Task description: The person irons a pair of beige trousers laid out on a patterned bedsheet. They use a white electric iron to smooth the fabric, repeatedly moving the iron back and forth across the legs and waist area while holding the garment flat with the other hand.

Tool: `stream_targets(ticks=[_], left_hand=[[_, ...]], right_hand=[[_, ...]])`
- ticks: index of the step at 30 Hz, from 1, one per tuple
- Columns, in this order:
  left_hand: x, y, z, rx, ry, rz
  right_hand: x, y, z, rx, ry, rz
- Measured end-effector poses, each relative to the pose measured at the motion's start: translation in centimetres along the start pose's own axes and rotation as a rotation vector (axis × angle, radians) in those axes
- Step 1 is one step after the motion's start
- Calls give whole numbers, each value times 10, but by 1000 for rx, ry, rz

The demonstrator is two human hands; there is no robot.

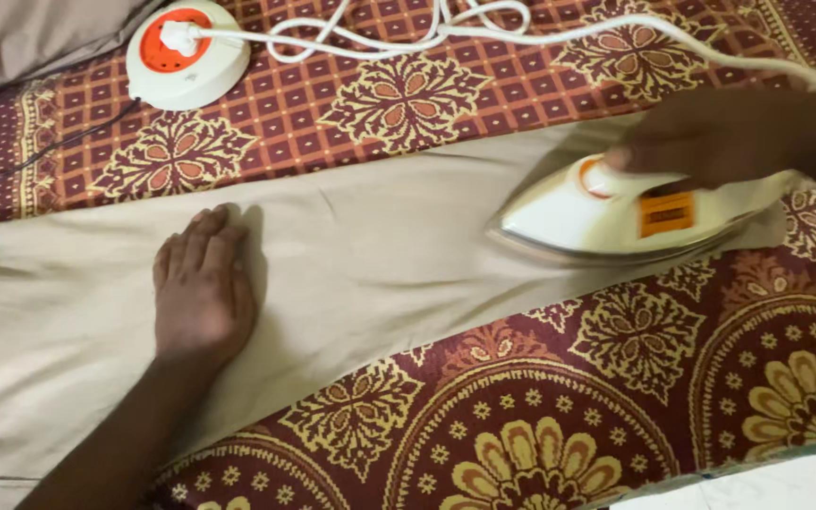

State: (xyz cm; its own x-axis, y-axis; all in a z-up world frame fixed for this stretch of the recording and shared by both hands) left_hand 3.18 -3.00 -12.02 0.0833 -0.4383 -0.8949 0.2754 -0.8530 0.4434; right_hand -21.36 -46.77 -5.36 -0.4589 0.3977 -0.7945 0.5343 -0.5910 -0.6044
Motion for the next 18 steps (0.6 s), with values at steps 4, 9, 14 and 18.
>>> stream_targets(ticks=[4, 9, 14, 18], left_hand=[[-1, 2, -3, -11, -114, 51], [-7, -2, -9, -15, -333, 47], [-14, -5, 0, -6, -200, -27], [-13, -9, 0, -17, -161, -76]], right_hand=[[-7, -71, -154, -952, 81, -196], [13, -84, -245, -591, -57, -248], [12, -70, -172, -486, -148, -193], [14, -28, -23, 12, -60, -209]])
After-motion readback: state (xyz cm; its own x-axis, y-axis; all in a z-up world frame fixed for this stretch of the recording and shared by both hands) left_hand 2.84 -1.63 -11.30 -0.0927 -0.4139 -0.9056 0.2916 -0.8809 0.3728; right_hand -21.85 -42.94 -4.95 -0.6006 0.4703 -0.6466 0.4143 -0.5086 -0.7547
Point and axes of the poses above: each hand's wrist, its own y-axis towards the middle knuckle, its own x-axis out of the palm, z = x × y, the point moved 5 cm from there along y, towards the middle knuckle, and after that the axes turned 14 degrees about x, right-handed, at the moved point
